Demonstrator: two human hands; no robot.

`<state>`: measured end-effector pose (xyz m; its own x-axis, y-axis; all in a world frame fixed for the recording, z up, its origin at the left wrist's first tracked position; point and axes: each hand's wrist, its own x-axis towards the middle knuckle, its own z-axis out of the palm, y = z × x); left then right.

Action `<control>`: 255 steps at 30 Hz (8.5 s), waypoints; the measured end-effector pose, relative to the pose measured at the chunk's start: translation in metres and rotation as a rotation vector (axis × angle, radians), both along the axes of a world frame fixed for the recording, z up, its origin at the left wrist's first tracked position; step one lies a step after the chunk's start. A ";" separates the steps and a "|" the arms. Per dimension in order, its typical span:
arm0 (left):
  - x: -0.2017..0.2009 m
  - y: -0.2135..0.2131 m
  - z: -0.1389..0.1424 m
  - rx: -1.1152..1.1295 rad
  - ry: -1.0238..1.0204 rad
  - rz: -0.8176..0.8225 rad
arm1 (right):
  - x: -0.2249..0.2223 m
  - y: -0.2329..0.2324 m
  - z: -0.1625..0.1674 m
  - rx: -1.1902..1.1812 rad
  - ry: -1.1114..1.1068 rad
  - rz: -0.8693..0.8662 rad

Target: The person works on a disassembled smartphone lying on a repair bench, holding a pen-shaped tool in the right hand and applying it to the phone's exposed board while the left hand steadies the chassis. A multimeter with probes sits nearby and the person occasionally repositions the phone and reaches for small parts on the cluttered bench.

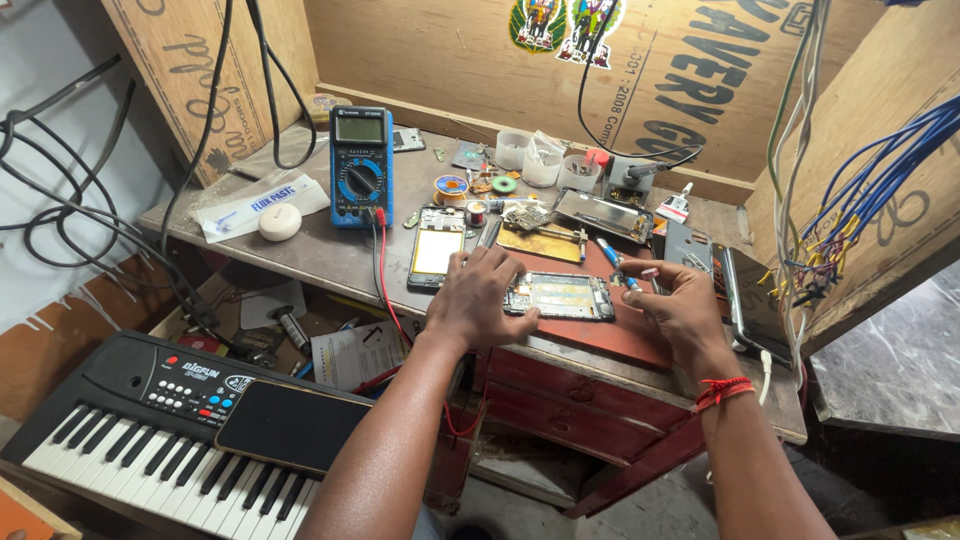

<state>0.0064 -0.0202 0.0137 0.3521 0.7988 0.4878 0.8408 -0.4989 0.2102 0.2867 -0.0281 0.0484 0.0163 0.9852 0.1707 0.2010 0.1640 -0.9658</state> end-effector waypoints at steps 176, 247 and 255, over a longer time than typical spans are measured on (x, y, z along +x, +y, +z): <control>-0.006 0.000 0.003 0.079 -0.058 -0.050 | -0.028 -0.025 -0.014 0.726 -0.151 0.038; -0.005 0.002 0.002 0.082 -0.048 -0.047 | -0.026 -0.021 -0.017 0.723 -0.128 -0.014; -0.005 0.000 0.002 0.055 -0.041 -0.034 | -0.026 -0.023 -0.016 0.755 -0.154 0.000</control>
<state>0.0010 -0.0199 0.0155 0.3575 0.7583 0.5451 0.8143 -0.5389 0.2156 0.2604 -0.0508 0.0326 -0.0626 0.6003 0.7973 0.3241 0.7678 -0.5526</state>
